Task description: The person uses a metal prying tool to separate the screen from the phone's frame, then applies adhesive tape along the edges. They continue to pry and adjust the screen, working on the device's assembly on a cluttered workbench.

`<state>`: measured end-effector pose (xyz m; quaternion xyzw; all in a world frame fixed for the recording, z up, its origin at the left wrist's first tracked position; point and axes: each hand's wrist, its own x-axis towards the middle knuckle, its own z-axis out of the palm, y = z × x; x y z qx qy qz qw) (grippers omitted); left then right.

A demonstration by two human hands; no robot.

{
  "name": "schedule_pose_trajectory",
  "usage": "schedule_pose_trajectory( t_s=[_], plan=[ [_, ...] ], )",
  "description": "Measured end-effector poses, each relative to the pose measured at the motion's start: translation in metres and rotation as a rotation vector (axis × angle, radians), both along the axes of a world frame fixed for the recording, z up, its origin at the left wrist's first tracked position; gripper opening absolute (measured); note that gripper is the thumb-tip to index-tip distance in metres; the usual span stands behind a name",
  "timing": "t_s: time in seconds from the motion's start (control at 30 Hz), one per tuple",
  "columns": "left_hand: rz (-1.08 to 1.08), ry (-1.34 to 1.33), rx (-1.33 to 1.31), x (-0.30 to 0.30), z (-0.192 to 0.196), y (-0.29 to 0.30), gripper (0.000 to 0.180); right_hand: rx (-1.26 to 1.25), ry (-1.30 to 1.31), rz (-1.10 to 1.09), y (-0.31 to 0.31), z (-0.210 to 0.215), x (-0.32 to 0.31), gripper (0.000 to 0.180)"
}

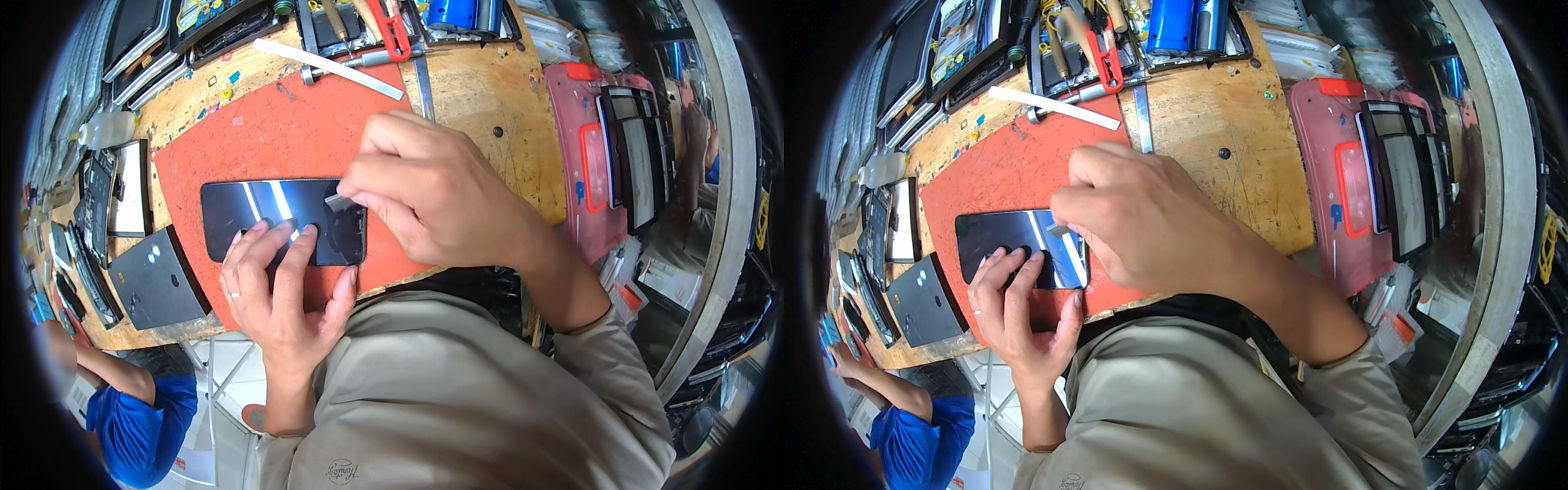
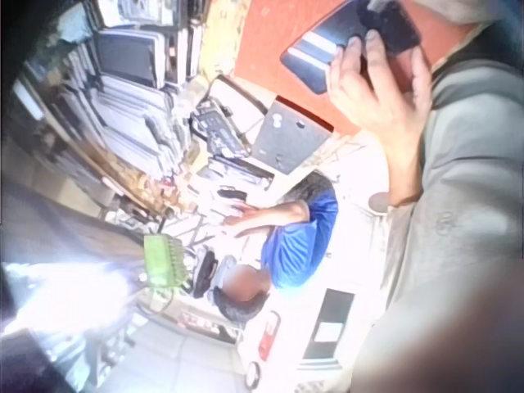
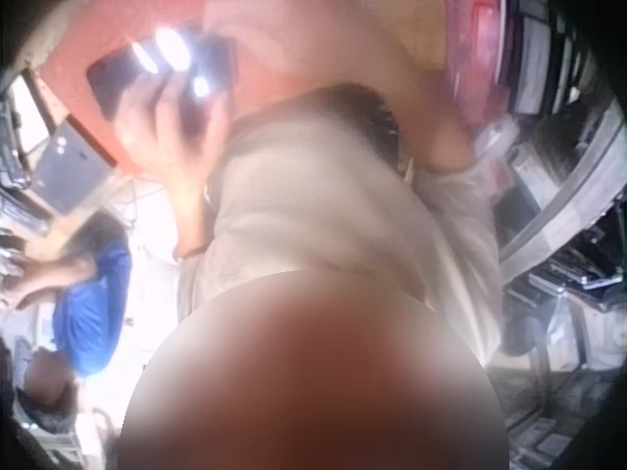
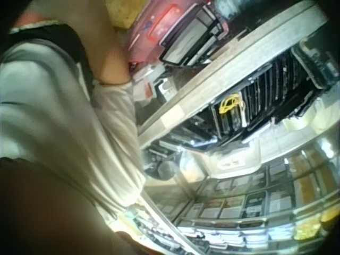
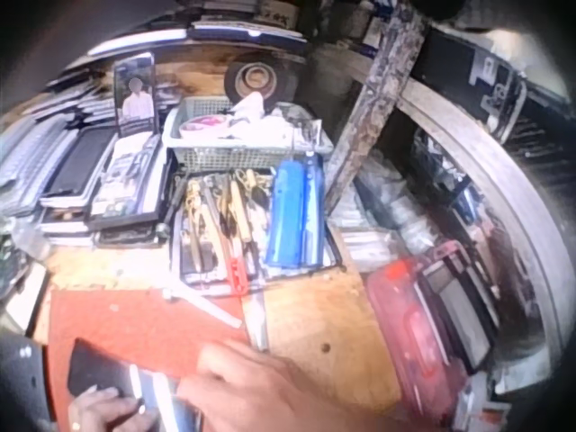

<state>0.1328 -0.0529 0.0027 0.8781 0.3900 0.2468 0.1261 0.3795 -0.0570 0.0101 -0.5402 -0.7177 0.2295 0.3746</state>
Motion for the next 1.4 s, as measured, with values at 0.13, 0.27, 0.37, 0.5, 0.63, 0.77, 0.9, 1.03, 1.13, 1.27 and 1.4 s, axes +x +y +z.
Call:
schedule_pose_trajectory(
  t_s=[0.13, 0.27, 0.37, 0.5, 0.63, 0.77, 0.9, 1.03, 1.13, 1.27, 1.4],
  plan=[
    [-0.009, -0.009, 0.007, 0.001, 0.000, 0.001, 0.052, 0.077, 0.036, -0.032, 0.012, -0.007, 0.000, 0.010],
    [-0.017, -0.018, -0.013, 0.001, 0.001, 0.001, 0.055, 0.021, 0.026, 0.022, 0.014, -0.004, 0.002, 0.011],
    [-0.022, -0.027, -0.018, 0.000, 0.000, 0.001, 0.057, 0.040, 0.040, 0.031, 0.014, -0.004, 0.002, 0.011],
    [0.004, -0.022, 0.002, -0.001, -0.003, 0.000, 0.052, 0.028, 0.029, 0.035, 0.009, -0.003, 0.004, 0.009],
    [0.001, -0.024, -0.005, -0.001, 0.000, -0.001, 0.050, 0.099, 0.070, 0.037, 0.004, 0.002, 0.003, 0.007],
    [0.015, -0.038, 0.003, 0.003, 0.003, 0.000, 0.049, 0.039, 0.055, -0.026, 0.007, 0.003, -0.002, 0.013],
    [0.016, -0.063, 0.001, 0.004, -0.001, -0.002, 0.049, 0.021, 0.015, -0.056, 0.001, 0.002, -0.003, 0.011],
    [-0.003, -0.094, 0.006, 0.003, -0.003, -0.001, 0.054, 0.006, 0.037, -0.054, -0.007, 0.002, -0.002, 0.008],
    [-0.009, -0.078, -0.001, 0.001, -0.002, -0.001, 0.053, -0.024, 0.085, -0.196, -0.009, 0.002, -0.004, 0.005],
    [0.003, -0.053, 0.036, 0.001, -0.006, -0.001, 0.051, -0.150, 0.208, -0.351, -0.019, 0.004, -0.002, 0.004],
    [0.006, -0.039, 0.048, 0.002, -0.005, 0.000, 0.049, -0.045, 0.160, -0.246, -0.019, 0.002, -0.005, 0.007]
  ],
)
